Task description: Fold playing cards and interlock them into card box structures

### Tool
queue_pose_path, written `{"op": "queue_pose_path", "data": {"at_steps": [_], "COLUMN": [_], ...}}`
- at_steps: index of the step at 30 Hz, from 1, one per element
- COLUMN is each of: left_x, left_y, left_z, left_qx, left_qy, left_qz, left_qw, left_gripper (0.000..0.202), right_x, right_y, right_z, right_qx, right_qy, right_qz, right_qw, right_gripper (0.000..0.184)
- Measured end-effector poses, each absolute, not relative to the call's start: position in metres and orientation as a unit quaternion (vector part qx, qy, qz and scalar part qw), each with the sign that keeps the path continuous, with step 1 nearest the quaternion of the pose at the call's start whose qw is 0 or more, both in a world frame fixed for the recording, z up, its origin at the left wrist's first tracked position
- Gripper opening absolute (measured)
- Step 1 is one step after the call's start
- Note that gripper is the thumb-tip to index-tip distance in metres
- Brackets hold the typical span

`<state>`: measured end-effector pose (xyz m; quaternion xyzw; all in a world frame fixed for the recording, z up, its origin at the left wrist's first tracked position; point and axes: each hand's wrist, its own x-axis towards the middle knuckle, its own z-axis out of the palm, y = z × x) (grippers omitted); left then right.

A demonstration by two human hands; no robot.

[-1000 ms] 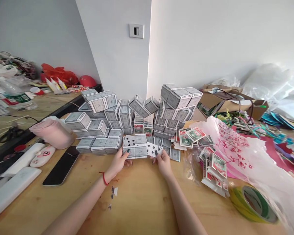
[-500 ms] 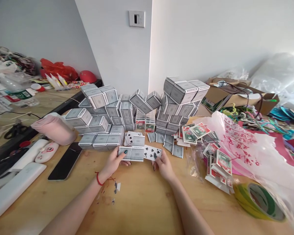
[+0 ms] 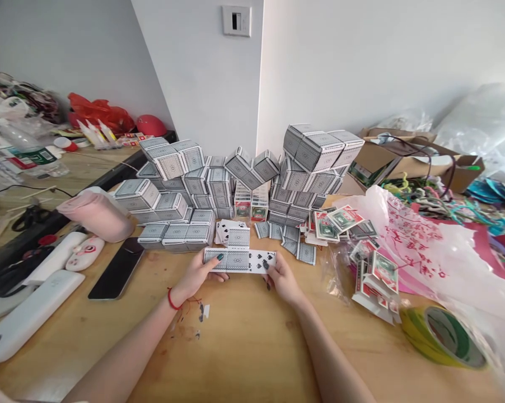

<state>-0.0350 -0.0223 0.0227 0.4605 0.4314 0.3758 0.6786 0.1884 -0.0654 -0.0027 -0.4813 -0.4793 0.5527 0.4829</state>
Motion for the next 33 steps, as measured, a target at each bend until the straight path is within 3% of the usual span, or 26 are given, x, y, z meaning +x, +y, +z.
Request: {"op": "queue_pose_path", "data": {"at_steps": [33], "left_x": [-0.023], "left_y": [-0.036], "left_z": [0.020], "left_qx": [0.465], "left_qy": [0.411], "left_qz": [0.357], "left_qw": [0.698], "left_gripper": [0.037], "right_x": [0.181], "right_y": [-0.072], "right_z": [0.002], "right_qx": [-0.438], "right_qy": [-0.471], "right_qz": [0.619], "right_qw": [0.450], "right_gripper": [0.026]}}
